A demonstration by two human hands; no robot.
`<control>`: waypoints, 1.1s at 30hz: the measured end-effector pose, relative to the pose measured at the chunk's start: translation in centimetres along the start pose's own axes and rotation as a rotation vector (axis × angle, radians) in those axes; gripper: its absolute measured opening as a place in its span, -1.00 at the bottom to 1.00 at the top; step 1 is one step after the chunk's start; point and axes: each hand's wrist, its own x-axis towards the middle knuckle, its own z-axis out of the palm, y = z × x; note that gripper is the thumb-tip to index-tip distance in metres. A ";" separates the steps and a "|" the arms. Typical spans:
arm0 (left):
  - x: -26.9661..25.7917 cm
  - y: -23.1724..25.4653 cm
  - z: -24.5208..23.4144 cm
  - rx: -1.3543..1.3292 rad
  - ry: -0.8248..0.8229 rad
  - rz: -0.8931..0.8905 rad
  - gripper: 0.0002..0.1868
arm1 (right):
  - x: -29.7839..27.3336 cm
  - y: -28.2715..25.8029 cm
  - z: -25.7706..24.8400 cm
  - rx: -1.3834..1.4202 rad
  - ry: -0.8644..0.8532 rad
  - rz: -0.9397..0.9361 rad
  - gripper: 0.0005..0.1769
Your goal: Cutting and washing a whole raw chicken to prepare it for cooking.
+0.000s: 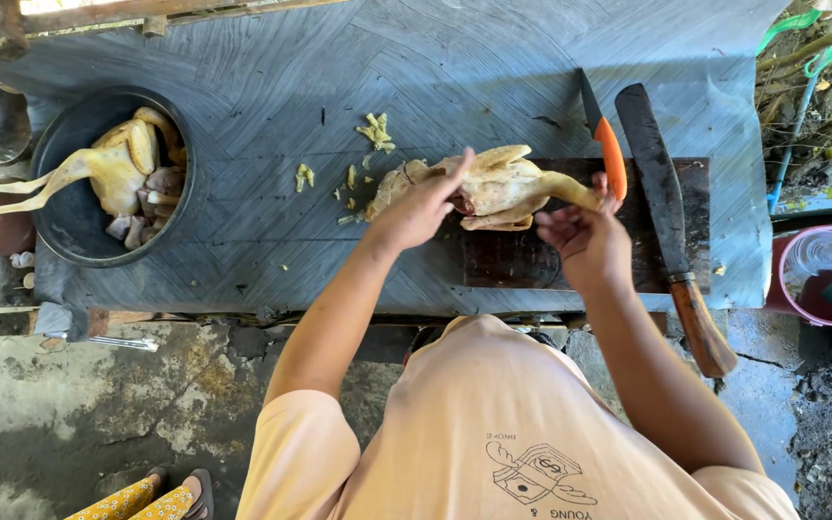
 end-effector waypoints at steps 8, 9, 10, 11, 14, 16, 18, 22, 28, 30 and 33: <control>2.7 0.3 1.7 -0.148 -0.236 -0.275 0.03 | -1.8 4.3 3.9 -0.116 -0.210 0.081 -0.61; 3.0 0.6 1.7 -0.194 -0.238 -0.313 0.01 | -1.4 5.0 3.7 -0.154 -0.205 0.027 -0.67; 2.9 0.0 2.0 -0.196 -0.246 -0.305 0.01 | -1.8 5.0 4.5 -0.150 -0.196 0.020 -0.67; 3.1 -0.6 2.3 -0.197 -0.179 -0.188 0.08 | -2.1 4.8 5.4 -0.303 -0.195 -0.170 -0.66; 3.9 -1.5 2.3 -0.218 -0.118 -0.031 0.12 | -3.4 3.4 8.7 -0.846 -0.142 -0.631 -0.55; 4.0 -1.6 2.2 -0.239 -0.125 -0.002 0.10 | -3.6 3.0 10.3 -1.244 -0.082 -0.880 -0.48; 4.1 -1.4 2.2 -0.264 -0.229 -0.073 0.00 | -2.9 3.0 11.1 -1.619 0.000 -1.116 -0.21; 4.2 -2.1 2.1 -0.323 -0.111 -0.010 0.00 | -2.7 2.7 11.5 -1.582 0.015 -0.868 -0.23; 4.8 -2.8 2.1 -0.405 -0.167 0.043 -0.02 | -2.3 2.0 11.2 -1.619 0.026 -0.847 -0.19; 5.2 -2.4 1.7 -0.433 -0.212 0.004 -0.10 | -2.0 1.5 10.7 -1.669 -0.044 -0.999 -0.17; 5.2 -2.3 1.6 -0.429 -0.256 -0.027 -0.12 | -1.7 0.8 9.9 -1.652 -0.099 -1.007 -0.23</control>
